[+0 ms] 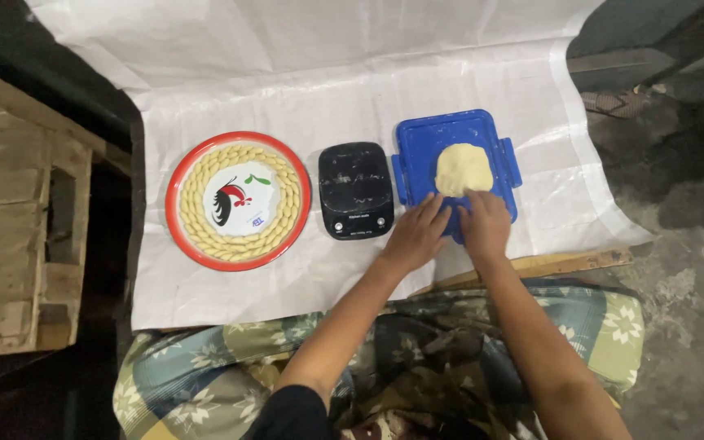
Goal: Rolling small pieces of dough into balls and placing them on a plate.
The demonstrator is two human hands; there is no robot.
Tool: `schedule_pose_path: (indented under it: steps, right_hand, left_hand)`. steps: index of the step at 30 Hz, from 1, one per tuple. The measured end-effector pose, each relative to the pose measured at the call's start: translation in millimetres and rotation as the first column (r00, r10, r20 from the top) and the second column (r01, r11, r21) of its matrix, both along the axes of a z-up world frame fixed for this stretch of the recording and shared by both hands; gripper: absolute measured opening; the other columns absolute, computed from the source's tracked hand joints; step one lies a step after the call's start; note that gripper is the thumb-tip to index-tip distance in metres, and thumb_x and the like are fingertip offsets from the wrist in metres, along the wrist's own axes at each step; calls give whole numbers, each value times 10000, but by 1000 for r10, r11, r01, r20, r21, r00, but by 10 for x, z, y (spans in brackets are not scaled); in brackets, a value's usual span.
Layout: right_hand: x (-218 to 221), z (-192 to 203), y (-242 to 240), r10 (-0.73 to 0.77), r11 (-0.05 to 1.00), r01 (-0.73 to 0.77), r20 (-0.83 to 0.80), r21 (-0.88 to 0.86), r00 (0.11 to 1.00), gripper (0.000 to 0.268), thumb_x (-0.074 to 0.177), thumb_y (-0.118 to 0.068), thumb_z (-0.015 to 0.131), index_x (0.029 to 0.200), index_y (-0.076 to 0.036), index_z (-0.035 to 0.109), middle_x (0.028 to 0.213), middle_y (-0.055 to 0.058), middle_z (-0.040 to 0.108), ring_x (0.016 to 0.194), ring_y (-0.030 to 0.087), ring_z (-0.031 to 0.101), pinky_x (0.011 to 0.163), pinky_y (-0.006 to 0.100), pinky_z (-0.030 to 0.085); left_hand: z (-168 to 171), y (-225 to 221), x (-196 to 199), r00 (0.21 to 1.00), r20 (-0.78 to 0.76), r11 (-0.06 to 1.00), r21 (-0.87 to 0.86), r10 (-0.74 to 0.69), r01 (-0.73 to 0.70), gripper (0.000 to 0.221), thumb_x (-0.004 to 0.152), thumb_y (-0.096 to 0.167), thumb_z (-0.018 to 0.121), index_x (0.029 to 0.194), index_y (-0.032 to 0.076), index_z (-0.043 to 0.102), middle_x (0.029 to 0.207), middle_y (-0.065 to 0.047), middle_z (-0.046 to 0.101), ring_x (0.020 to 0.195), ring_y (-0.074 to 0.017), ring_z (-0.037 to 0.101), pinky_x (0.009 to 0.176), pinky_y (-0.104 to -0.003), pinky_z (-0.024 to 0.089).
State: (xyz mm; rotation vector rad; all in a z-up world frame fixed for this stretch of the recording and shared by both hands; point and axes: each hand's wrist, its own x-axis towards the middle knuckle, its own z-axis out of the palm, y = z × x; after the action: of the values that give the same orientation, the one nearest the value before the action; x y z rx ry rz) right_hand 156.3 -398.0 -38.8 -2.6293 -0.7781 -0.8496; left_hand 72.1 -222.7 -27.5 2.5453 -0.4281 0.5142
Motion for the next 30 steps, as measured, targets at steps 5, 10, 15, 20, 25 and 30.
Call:
schedule_pose_path:
  steps: [5, 10, 15, 20, 25, 30]
  right_hand:
    - [353, -306, 92, 3, 983, 6, 51, -181, 999, 352, 761, -171, 830, 1100, -106, 758, 1015, 64, 664, 848, 268, 649, 654, 361, 518]
    - [401, -284, 62, 57, 971, -64, -34, -230, 998, 231, 787, -130, 790, 1004, -75, 737, 946, 71, 623, 847, 273, 637, 666, 335, 534]
    - [505, -619, -105, 18, 978, -55, -181, -201, 983, 208, 817, -212, 769, 983, -103, 705, 959, 42, 610, 896, 245, 644, 711, 342, 551]
    - [380, -606, -121, -19, 999, 12, -246, -30, 969, 143, 866, -149, 742, 1006, -153, 713, 916, 24, 593, 849, 243, 656, 719, 329, 553]
    - [248, -149, 50, -25, 989, 3, -151, -145, 988, 136, 877, -134, 754, 1010, -142, 729, 938, 9, 597, 896, 209, 640, 732, 300, 534]
    - [376, -286, 0, 2, 963, -41, -144, -267, 990, 117, 874, -120, 749, 988, -137, 728, 888, 1, 590, 863, 199, 637, 709, 277, 532]
  left_hand:
    - [-117, -74, 636, 953, -296, 991, 90, -68, 99, 1199, 654, 226, 929, 1614, 99, 221, 1655, -238, 234, 1543, -433, 266, 1134, -621, 377]
    - [-284, -193, 896, 903, -430, 971, 221, 8, 96, 1258, 654, 297, 916, 1639, 97, 160, 1693, -198, 198, 1572, -373, 214, 1160, -644, 354]
    - [-66, -205, 823, 848, -522, 942, 322, 94, 94, 1107, 745, 432, 782, 1631, 58, 235, 1732, -129, 73, 1604, -327, 93, 1200, -616, 305]
    - [-80, -231, 757, 861, -492, 955, 296, 129, 26, 1017, 783, 279, 658, 1656, 129, 158, 1734, -123, 99, 1607, -315, 106, 1209, -632, 287]
    - [-102, -214, 721, 864, -489, 970, 243, 116, 7, 1057, 749, 225, 627, 1667, 134, 113, 1738, -119, 112, 1610, -297, 114, 1227, -633, 252]
    - [-183, -224, 703, 876, -464, 961, 276, 134, -1, 1103, 728, 259, 616, 1674, 143, 62, 1751, -92, 58, 1618, -277, 89, 1255, -608, 216]
